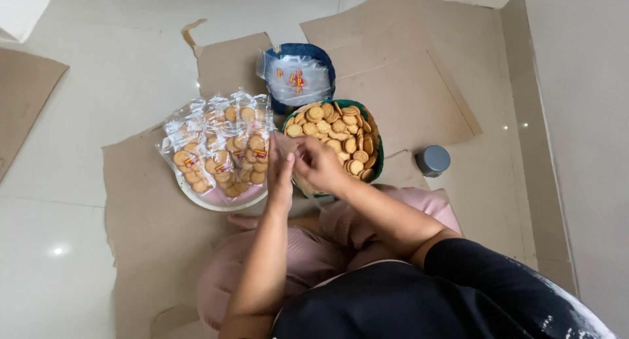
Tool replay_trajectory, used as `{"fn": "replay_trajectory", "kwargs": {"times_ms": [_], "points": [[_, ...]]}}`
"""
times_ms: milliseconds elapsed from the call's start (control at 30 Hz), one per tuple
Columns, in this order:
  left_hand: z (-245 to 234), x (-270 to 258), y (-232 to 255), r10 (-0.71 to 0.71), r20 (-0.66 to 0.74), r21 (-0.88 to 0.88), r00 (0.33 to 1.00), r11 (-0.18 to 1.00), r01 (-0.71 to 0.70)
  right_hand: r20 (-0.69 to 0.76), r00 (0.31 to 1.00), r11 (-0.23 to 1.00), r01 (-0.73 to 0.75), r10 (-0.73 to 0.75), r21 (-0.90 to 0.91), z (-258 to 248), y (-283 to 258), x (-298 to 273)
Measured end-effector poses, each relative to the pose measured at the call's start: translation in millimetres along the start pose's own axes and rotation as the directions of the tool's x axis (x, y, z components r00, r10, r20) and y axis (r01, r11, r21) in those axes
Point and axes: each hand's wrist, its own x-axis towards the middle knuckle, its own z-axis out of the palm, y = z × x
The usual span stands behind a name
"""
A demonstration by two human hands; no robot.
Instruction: The person picks up cookies from a container by hand and places them into small plastic bags, then places the filled bags onto a plate.
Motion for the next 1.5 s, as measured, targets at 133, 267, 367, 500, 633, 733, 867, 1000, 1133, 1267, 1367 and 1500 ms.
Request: {"fn": "replay_trajectory", "kwargs": {"times_ms": [133,267,367,500,633,733,867,1000,1133,1267,1367,1500], "points": [[-31.0,7.8,-65.9,-0.129,0.048,-0.329,0.991,0.934,0.137,0.183,0.976,0.992,0.121,-0.116,-0.019,12.8,29.7,-7.0],[-50.2,17.8,-75.4,-0.339,0.233,-0.502,0.911,0.760,0.412,0.307,0.943,0.988,0.149,-0.127,-0.051,13.9,31.9,-13.6],[-66.9,27.5,-116.3,-0.408,0.228,-0.514,0.884,0.721,0.465,0.263,0.954,0.958,0.202,-0.144,-0.206,24.0,47.9,-12.2],[-57.8,25.3,-93.2,-0.466,0.239,-0.577,0.852,0.638,0.510,0.207,0.957,0.905,0.264,-0.203,-0.335,19.3,37.6,-2.4],[-54.5,23.6,-87.6,-0.555,0.171,-0.633,0.814,0.571,0.522,0.240,0.959,0.892,0.236,-0.150,-0.386,16.6,51.3,4.7],[-53.3,22.7,-86.0,-0.605,0.171,-0.566,0.778,0.586,0.580,0.245,0.966,0.944,0.154,-0.083,-0.290,17.3,68.2,4.4],[-50.4,23.1,-84.1,-0.603,0.213,-0.566,0.769,0.565,0.600,0.194,0.958,0.935,0.255,-0.211,-0.245,15.8,66.1,4.5],[-42.2,23.2,-58.6,-0.511,0.308,-0.636,0.803,0.517,0.573,0.117,0.948,0.932,0.312,-0.294,-0.185,14.2,62.9,8.4],[-48.8,26.1,-77.0,-0.472,0.417,-0.662,0.777,0.428,0.615,0.141,0.930,0.926,0.356,-0.339,-0.124,10.7,70.6,14.0],[-43.8,28.7,-71.5,-0.415,0.537,-0.573,0.735,0.460,0.678,0.182,0.919,0.901,0.383,-0.350,-0.204,-2.0,63.8,17.6],[-40.8,25.7,-51.5,-0.396,0.584,-0.496,0.708,0.516,0.698,0.178,0.924,0.893,0.376,-0.339,-0.248,-9.3,60.3,19.7],[-37.7,25.9,-28.6,-0.388,0.599,-0.463,0.700,0.546,0.698,0.164,0.932,0.891,0.357,-0.322,-0.281,-13.3,67.2,19.9]]}}
